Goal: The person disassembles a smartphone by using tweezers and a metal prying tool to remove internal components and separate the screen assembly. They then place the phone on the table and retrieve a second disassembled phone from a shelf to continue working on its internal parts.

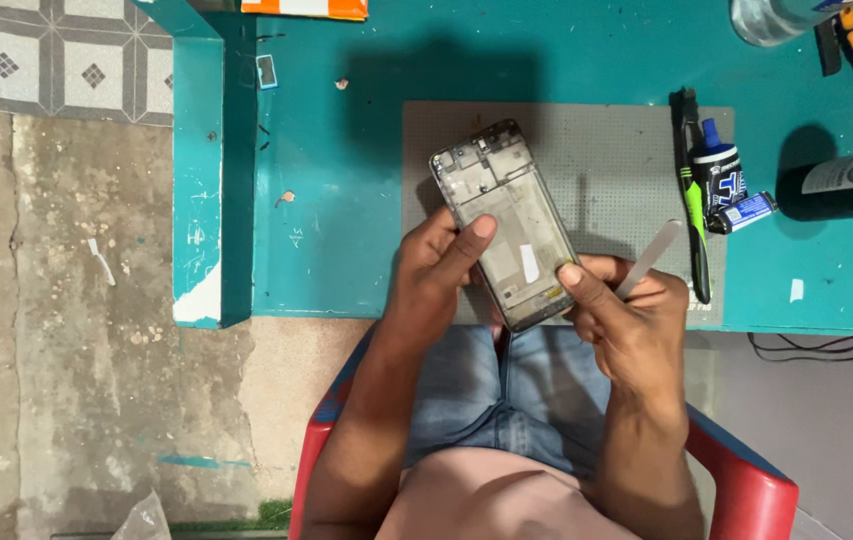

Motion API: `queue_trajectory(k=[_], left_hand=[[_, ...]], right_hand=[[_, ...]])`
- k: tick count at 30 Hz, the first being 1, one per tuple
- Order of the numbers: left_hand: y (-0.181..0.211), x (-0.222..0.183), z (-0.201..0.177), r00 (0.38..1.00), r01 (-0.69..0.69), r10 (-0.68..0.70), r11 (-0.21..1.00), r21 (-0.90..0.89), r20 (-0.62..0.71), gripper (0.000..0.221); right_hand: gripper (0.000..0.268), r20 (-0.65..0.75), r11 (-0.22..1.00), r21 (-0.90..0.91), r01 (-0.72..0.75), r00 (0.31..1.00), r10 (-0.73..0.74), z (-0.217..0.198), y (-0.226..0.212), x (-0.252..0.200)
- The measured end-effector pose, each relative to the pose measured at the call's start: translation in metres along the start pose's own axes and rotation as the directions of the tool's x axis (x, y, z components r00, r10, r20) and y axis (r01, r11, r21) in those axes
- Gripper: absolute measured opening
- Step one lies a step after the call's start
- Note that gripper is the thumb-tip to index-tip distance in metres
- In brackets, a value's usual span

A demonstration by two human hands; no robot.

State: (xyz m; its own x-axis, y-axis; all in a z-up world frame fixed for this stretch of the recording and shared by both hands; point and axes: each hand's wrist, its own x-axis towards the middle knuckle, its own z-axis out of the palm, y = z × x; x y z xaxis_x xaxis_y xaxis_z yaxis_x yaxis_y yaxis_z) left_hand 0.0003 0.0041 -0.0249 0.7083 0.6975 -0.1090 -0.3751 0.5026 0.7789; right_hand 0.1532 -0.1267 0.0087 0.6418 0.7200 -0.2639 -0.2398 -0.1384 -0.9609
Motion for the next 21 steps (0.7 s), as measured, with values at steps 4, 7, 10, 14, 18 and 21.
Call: queue_trajectory(k=[4, 7, 10, 14, 18, 21], left_hand=[[-0.004, -0.003, -0.002, 0.999, -0.023, 0.026, 0.996, 0.087, -0.034, 0.044], [0.000, 0.002, 0.000, 0.999, -0.033, 0.033, 0.999, 0.017, -0.026, 0.046], [0.000, 0.004, 0.000, 0.999, -0.042, 0.041, 0.996, -0.083, -0.020, 0.047], [-0.003, 0.003, -0.003, 0.997, -0.021, 0.035, 0.982, -0.190, 0.068, 0.048], [0.009, 0.007, 0.004, 0.996, -0.078, 0.086, 0.974, -0.213, 0.026, 0.054], [0.012, 0.012, 0.006, 0.990, -0.100, 0.073, 0.966, -0.239, -0.119, 0.055]], right_hand=[[0.027, 0.021, 0.989, 0.145, 0.025, 0.999, -0.028, 0.001, 0.000, -0.001], [0.049, 0.004, 0.987, -0.032, 0.160, 0.987, -0.160, 0.003, -0.005, -0.004], [0.047, 0.219, 0.793, -0.371, 0.484, 0.875, -0.431, 0.001, -0.015, -0.011], [0.033, 0.125, 0.698, -0.423, 0.578, 0.800, -0.587, 0.002, -0.003, -0.023], [0.018, -0.114, 0.828, -0.076, 0.555, 0.820, -0.560, 0.006, 0.016, -0.028], [0.013, -0.103, 0.870, 0.263, 0.418, 0.908, -0.405, 0.005, 0.016, -0.028]])
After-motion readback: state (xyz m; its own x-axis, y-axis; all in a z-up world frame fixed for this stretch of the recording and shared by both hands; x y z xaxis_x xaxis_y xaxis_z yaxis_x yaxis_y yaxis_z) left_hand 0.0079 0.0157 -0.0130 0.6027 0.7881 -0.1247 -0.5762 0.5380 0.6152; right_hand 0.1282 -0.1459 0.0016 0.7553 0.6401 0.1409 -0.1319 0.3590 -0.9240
